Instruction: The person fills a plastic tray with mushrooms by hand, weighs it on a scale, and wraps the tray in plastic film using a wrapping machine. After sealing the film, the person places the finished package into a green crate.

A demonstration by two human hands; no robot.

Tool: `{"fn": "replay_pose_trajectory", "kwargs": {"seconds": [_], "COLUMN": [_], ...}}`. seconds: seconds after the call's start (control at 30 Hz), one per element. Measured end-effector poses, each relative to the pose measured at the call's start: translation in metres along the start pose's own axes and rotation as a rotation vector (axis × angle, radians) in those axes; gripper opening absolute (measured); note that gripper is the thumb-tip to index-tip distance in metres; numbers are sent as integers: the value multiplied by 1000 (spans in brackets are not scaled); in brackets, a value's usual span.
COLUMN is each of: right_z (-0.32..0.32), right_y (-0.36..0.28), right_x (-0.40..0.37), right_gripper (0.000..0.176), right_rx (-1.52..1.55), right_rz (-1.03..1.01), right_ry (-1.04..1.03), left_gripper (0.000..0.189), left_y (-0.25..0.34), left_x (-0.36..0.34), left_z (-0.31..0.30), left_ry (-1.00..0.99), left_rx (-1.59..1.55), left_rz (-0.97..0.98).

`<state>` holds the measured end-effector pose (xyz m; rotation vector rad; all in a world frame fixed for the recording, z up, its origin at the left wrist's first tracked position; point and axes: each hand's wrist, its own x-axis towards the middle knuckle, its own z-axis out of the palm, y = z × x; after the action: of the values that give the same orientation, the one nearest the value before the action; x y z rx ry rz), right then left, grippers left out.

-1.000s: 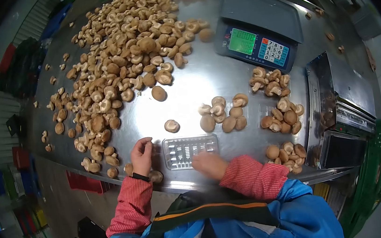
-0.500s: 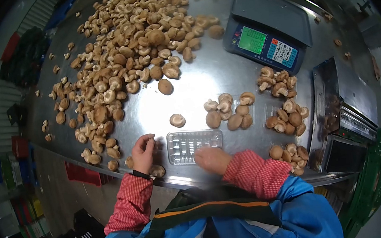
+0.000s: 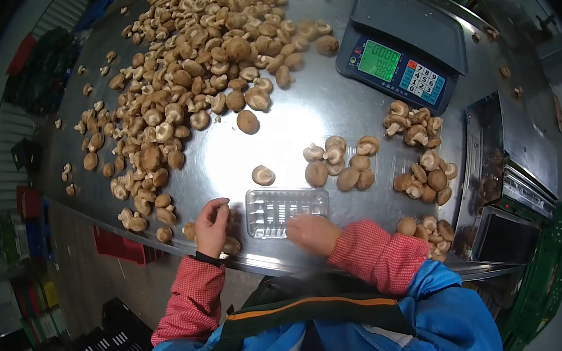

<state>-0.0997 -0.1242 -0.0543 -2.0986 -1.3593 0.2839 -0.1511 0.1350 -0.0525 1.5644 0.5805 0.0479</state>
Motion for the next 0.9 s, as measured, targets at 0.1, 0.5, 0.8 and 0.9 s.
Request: {"fn": "replay_pose_trajectory", "kwargs": {"seconds": [0.1, 0.5, 0.8, 0.9], "right_z": [-8, -145, -172, -148], "right_y": [-9, 48, 264, 282], "right_x": [3, 87, 105, 136], "right_gripper": [6, 38, 30, 25], "right_rx": [120, 381, 24, -15], "right_rz": [113, 511, 899, 738], "right_ry": [-62, -18, 519, 555], "left_gripper": [24, 31, 131, 128], "left_y": [16, 108, 64, 65], "left_x": [-9, 39, 176, 216], "left_z": [-11, 37, 57, 76], "left_ry": [36, -495, -77, -75], "left_rx": [145, 71, 765, 809], "left_rz": [-202, 63, 362, 507]}}
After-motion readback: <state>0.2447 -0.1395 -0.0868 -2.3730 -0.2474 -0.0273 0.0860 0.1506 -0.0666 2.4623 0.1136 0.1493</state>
